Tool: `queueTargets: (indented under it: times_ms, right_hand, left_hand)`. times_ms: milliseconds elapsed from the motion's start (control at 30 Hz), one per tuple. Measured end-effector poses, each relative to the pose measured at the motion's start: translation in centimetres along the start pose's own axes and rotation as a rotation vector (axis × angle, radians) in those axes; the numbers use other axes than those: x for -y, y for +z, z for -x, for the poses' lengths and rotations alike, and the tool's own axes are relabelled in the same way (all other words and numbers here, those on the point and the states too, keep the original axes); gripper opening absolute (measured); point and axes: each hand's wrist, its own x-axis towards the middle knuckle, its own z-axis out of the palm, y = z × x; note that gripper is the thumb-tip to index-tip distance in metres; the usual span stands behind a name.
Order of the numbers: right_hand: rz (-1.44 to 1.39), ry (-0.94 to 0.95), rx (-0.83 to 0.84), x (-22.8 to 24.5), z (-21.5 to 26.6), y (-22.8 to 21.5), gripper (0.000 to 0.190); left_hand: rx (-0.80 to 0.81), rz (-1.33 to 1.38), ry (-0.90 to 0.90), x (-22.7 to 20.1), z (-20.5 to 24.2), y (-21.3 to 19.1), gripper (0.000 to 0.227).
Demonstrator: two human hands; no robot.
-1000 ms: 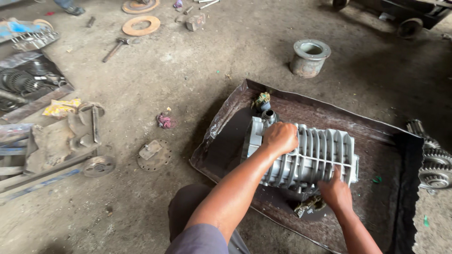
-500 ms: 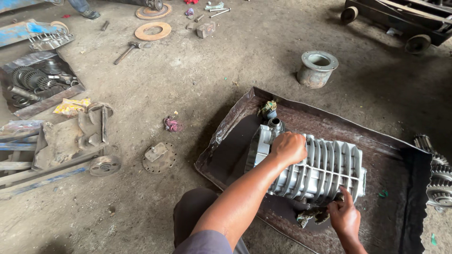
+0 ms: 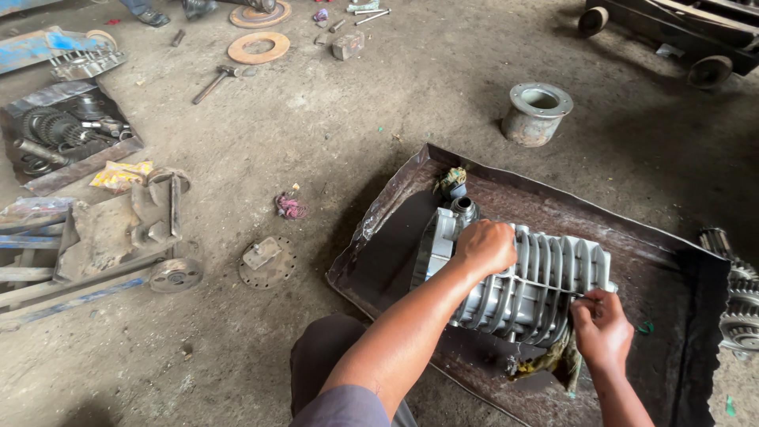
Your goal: The person cleans a transmission casing by hand and with a cloth while it sits in a tray on the floor of a garage.
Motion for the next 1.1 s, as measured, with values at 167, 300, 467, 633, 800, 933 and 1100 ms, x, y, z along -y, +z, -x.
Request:
queueTargets:
  times_ms: [167,300,467,633,800,933,1100]
  right_hand:
    - [0.106,0.041,-0.009,0.5,0.9,1.4,0.043]
    - [0.260,0.159,0.073,-0.8,2.8,2.5,0.052]
    - [0.270,0.168,0.146,-2.4,3.8,2.4,0.045]
    - [0.267,0.042,0.146,-0.6,-0.2,1.7,0.037]
    - [0.091,0.027,0.011,-0.2,-0.3,1.5,0.053]
    - [-0.164,0.135,-0.141,-1.6,1.8,2.6,0.047]
    - [0.122,0.135,0.004,-0.3,3.9,2.6,0.050]
  left_hand:
    - [0.019,-0.021,0.003,0.0,0.0,-0.1,0.014]
    - [0.105,-0.048,-0.049,-0.3,0.1,-0.5,0.014]
    - [0.019,-0.036,0.008,-0.2,0.2,-0.5,0.013]
    - [0.013,-0.013,0.014,0.4,0.0,0.2,0.014]
    - [-0.061,-0.029,0.093,0.6,0.0,0.6,0.013]
    - [-0.023,-0.014,0.032,0.4,0.3,0.4,0.013]
    - [-0.038,-0.029,0.056,0.4,0.1,0.3,0.014]
